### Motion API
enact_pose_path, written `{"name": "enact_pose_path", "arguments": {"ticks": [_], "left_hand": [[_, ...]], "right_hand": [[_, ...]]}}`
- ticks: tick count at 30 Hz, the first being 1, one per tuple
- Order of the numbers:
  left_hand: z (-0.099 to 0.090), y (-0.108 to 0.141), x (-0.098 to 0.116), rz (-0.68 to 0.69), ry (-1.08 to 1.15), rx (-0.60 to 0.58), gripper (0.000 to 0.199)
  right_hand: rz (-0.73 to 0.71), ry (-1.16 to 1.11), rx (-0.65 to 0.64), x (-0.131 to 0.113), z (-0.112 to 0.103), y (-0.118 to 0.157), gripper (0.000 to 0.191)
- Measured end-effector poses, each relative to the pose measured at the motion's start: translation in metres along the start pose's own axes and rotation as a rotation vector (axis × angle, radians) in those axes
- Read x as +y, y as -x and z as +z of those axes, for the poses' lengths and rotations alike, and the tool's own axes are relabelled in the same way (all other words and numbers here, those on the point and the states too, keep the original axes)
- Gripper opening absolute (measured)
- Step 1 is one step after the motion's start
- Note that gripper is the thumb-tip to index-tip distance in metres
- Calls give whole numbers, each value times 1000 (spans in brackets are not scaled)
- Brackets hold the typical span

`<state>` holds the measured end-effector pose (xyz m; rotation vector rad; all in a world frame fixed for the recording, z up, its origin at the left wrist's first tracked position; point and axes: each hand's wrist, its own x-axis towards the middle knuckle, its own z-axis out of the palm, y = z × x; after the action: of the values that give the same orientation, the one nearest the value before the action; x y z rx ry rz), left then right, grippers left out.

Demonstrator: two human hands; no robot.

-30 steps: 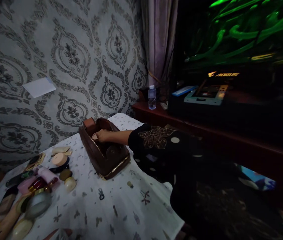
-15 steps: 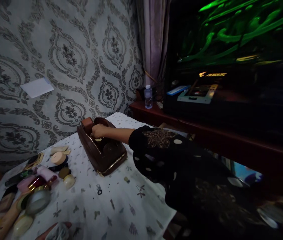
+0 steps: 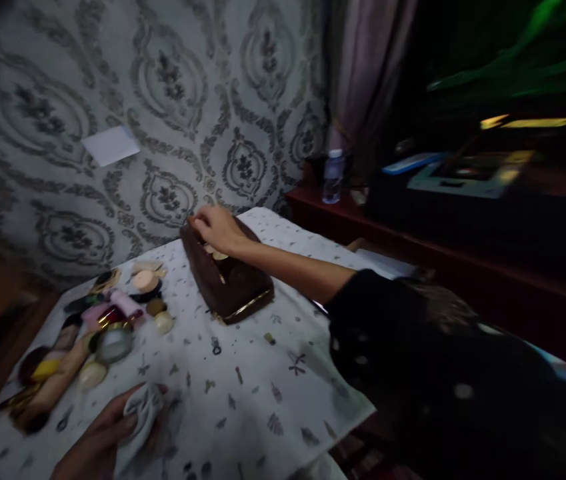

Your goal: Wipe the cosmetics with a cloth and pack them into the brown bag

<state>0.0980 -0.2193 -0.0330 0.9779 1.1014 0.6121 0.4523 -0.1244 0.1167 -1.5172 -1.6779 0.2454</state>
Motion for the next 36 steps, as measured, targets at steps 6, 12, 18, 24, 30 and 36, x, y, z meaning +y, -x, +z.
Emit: {"name": "enact_pose_path", "arguments": {"ticks": [6, 12, 18, 24, 30, 36], "left_hand": [[13, -5, 13, 31, 100, -384, 53], [16, -7, 15, 80, 157, -432, 50], [13, -5, 16, 97, 179, -442, 49], [14, -6, 17, 95, 164, -479, 48], [13, -8, 15, 91, 77, -532, 53], [7, -1, 16, 120, -57, -519, 51]], "right_hand": [[-453, -109, 70, -29, 22, 50, 25], [-457, -181, -226, -35, 96, 70, 22], [-113, -60, -281, -22, 173, 72, 26], [-340, -25, -271, -47, 205, 76, 31], [-465, 59, -454, -79, 243, 59, 81], [-596, 33, -498, -83, 244, 57, 57]]}}
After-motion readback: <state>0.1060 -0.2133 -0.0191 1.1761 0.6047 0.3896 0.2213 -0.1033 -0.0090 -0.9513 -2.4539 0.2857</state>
